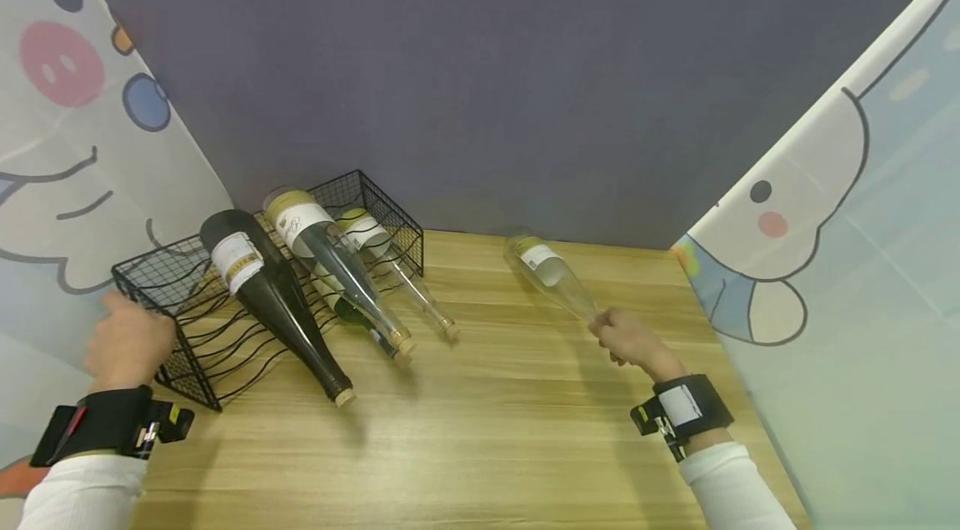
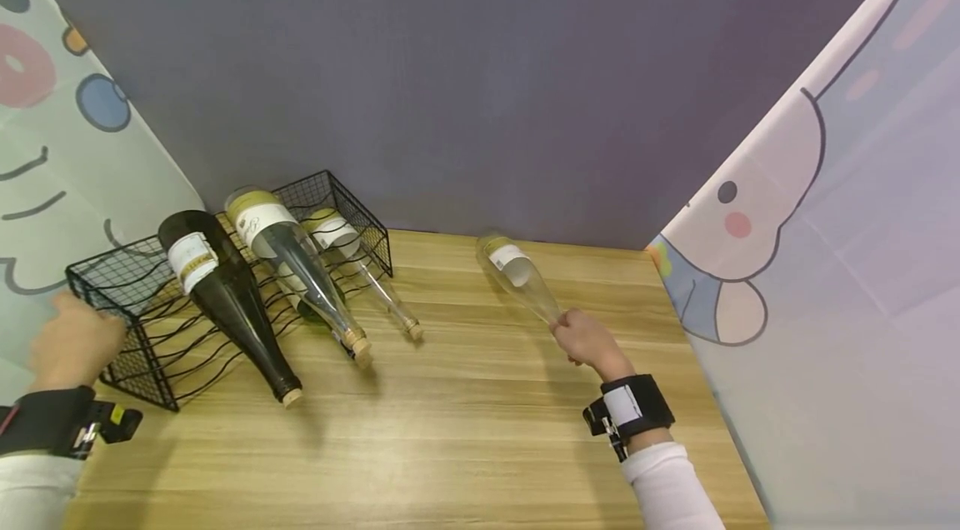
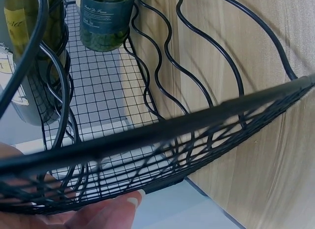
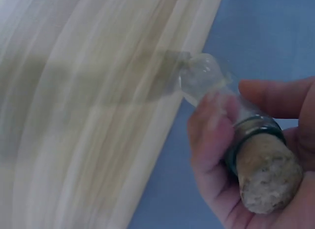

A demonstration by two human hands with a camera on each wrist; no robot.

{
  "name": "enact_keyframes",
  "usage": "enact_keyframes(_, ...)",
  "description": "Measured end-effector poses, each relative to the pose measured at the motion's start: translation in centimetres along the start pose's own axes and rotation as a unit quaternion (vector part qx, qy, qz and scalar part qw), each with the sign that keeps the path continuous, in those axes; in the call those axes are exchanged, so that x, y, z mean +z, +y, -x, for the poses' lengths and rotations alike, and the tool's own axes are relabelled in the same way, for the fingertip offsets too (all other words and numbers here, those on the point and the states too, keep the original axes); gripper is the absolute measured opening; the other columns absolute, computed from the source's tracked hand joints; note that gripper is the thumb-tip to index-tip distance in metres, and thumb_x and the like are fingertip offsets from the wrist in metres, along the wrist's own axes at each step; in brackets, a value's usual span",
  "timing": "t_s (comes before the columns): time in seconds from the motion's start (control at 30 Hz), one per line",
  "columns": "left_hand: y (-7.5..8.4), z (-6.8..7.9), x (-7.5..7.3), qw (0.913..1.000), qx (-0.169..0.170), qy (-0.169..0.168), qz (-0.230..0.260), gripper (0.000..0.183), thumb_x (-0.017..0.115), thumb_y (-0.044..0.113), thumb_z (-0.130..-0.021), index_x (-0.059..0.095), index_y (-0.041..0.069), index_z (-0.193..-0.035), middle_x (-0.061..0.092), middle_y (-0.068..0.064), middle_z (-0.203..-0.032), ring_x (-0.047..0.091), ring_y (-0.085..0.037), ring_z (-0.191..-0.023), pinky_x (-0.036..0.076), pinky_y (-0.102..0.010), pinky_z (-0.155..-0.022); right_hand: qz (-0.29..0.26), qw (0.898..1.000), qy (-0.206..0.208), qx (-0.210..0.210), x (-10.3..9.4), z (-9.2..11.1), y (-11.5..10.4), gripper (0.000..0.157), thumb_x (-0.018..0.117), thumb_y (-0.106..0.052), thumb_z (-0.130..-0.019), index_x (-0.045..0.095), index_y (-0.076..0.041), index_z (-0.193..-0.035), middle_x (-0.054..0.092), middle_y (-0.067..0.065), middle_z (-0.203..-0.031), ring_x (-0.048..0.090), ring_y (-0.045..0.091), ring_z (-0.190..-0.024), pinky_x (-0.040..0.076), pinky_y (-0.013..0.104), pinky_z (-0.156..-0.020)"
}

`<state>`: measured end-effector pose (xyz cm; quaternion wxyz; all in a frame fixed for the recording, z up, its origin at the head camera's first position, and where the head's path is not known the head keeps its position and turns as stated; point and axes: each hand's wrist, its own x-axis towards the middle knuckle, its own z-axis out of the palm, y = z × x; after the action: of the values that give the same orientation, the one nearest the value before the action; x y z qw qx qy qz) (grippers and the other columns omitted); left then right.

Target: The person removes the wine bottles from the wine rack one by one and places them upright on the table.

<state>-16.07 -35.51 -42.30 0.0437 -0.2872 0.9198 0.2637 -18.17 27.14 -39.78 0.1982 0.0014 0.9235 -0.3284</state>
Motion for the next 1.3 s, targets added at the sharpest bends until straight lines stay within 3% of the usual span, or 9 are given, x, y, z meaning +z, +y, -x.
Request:
enact_keyframes(0.23,0.0,0.0,0.0,1.0,-0.003,-0.006,-0.005,0.067,0.033,0.015,-0.095,0.003,-0.022,-0.142,0.042,-0.053,-0.104,0.048,-0.066,-0.09,0.042,-0.063,-0.069,0.03,0.999,0.005,-0.045,-0.7,0.5,-1.2,0.04,0.042,-0.022,-0.105,0.055,0.013,-0.12,0.057,0.011,-0.083,0.051,0.013,-0.055,0.047,0.027,-0.053)
enact_keyframes(0.37,0.1,0.1,0.1,1.0,-0.004,-0.003,-0.005,0.066,0.033,0.016,-0.095,0.005,-0.023,-0.141,0.041,-0.053,-0.106,0.048,-0.066,-0.091,0.042,-0.064,-0.07,0.043,0.997,0.027,-0.052,-1.0,0.6,-1.8,0.052,0.046,-0.024,-0.104,0.045,0.018,-0.135,0.067,0.018,-0.093,0.057,0.017,-0.065,0.047,0.029,-0.057)
enact_keyframes(0.57,0.3,0.4,0.0,1.0,-0.007,-0.003,0.0,0.067,0.033,0.015,-0.094,0.004,-0.022,-0.142,0.041,-0.053,-0.106,0.047,-0.066,-0.091,0.041,-0.064,-0.071,0.042,0.996,0.065,-0.046,-1.8,1.0,-2.4,0.05,0.053,-0.021,-0.1,0.049,0.018,-0.132,0.072,0.024,-0.096,0.063,0.016,-0.066,0.052,0.029,-0.06)
enact_keyframes(0.77,0.3,0.4,-0.1,0.9999,-0.009,-0.005,0.003,0.067,0.033,0.016,-0.095,0.004,-0.022,-0.143,0.039,-0.054,-0.109,0.045,-0.068,-0.095,0.041,-0.066,-0.074,0.033,0.992,0.117,-0.039,-2.7,1.2,-2.7,0.045,0.056,-0.02,-0.097,0.055,0.011,-0.13,0.073,0.018,-0.089,0.066,0.018,-0.063,0.051,0.029,-0.058)
enact_keyframes(0.87,0.3,0.4,-0.1,0.9999,-0.009,-0.008,0.0,0.068,0.033,0.016,-0.095,0.003,-0.022,-0.143,0.04,-0.054,-0.108,0.046,-0.067,-0.094,0.041,-0.065,-0.074,0.019,0.987,0.15,-0.046,-3.0,1.4,-2.9,0.043,0.059,-0.02,-0.095,0.058,0.007,-0.129,0.074,0.021,-0.094,0.066,0.016,-0.063,0.053,0.028,-0.06)
enact_keyframes(1.0,0.4,0.3,-0.2,1.0,-0.005,-0.008,-0.003,0.067,0.033,0.017,-0.095,0.004,-0.022,-0.142,0.041,-0.054,-0.105,0.047,-0.067,-0.091,0.041,-0.064,-0.071,-0.034,0.978,0.2,-0.054,-3.2,1.4,-3.1,0.039,0.065,-0.019,-0.093,0.063,0.004,-0.125,0.071,0.027,-0.109,0.066,0.009,-0.062,0.056,0.026,-0.063)
enact_keyframes(1.1,0.4,0.2,-0.2,1.0,0.0,-0.005,-0.006,0.066,0.032,0.017,-0.095,0.006,-0.023,-0.141,0.042,-0.053,-0.102,0.049,-0.066,-0.089,0.041,-0.063,-0.069,-0.09,0.967,0.234,-0.05,-3.1,1.2,-3.1,0.037,0.068,-0.022,-0.092,0.065,0.002,-0.121,0.071,0.024,-0.109,0.066,0.007,-0.062,0.057,0.023,-0.064)
enact_keyframes(1.2,0.3,0.2,-0.2,1.0,0.003,-0.005,-0.006,0.065,0.032,0.017,-0.095,0.006,-0.023,-0.14,0.043,-0.05,-0.097,0.05,-0.063,-0.084,0.041,-0.061,-0.067,-0.15,0.953,0.261,-0.039,-3.0,0.9,-3.0,0.04,0.07,-0.026,-0.092,0.066,0.001,-0.12,0.073,0.005,-0.098,0.067,0.004,-0.063,0.056,0.019,-0.066)
enact_keyframes(1.3,0.2,0.2,-0.2,1.0,0.003,-0.008,-0.004,0.065,0.031,0.016,-0.095,0.005,-0.023,-0.14,0.044,-0.047,-0.092,0.052,-0.059,-0.078,0.041,-0.058,-0.064,-0.238,0.929,0.281,-0.026,-2.9,0.6,-2.9,0.042,0.072,-0.027,-0.09,0.063,0.001,-0.121,0.069,-0.014,-0.084,0.067,0.002,-0.063,0.056,0.017,-0.068)
